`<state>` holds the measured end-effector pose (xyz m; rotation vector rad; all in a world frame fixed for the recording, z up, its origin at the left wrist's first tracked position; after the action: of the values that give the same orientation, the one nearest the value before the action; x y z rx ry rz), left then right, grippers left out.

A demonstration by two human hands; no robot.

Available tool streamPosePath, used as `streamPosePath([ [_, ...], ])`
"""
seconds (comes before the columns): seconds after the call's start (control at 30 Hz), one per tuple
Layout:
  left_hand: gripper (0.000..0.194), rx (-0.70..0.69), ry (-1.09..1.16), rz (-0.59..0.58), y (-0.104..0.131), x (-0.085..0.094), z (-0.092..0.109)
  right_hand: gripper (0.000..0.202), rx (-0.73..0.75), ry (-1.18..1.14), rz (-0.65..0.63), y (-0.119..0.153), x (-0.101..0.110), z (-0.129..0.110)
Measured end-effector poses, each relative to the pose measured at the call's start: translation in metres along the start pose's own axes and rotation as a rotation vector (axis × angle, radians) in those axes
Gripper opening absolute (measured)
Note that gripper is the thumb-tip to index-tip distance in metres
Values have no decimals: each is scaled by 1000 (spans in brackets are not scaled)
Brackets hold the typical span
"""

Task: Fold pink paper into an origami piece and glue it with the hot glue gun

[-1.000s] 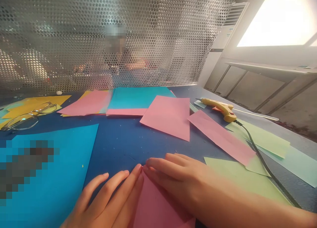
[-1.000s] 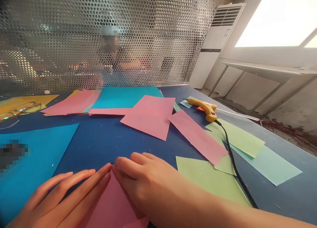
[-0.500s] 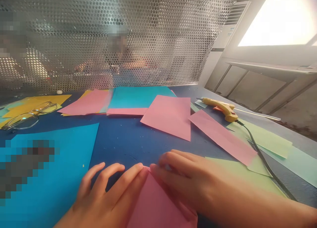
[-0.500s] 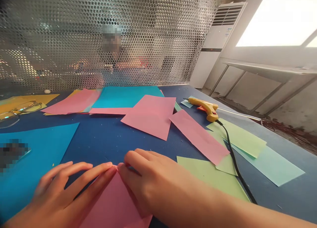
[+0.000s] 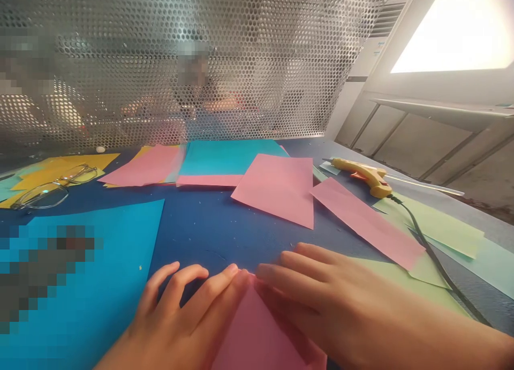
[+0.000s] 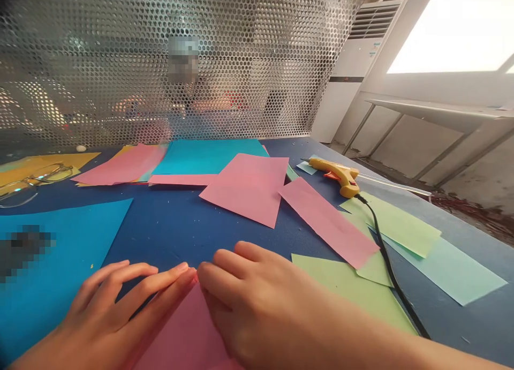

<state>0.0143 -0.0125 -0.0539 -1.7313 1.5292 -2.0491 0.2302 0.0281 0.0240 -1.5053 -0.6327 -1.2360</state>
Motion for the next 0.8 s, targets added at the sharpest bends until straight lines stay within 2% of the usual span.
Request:
streamPosePath([
  [0.1,49,-12,21,1,0,-1,-1,33,62,-40,-40,1,2,3],
  [0.23,49,-12,32,-19,-1,1,-3,35,65,-71,-60,4,3,7],
  [0.43,47,-9,35,-52,-2,1,0,30,88,-98,-7,6,3,11],
  [0.8,47,-42,4,-54,0,-1,1,34,129,-88,-25,6,6,9],
])
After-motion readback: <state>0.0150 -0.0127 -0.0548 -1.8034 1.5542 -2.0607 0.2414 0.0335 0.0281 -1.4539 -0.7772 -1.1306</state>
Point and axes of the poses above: each hand's wrist, its own y-axis away from the middle knuckle, its own x-axis out of the back of the hand, z = x × y, the point moved 2 cm from there along -y, towards the middle knuckle, and after that the axes turned 11 degrees about z, right-handed, at the moved point
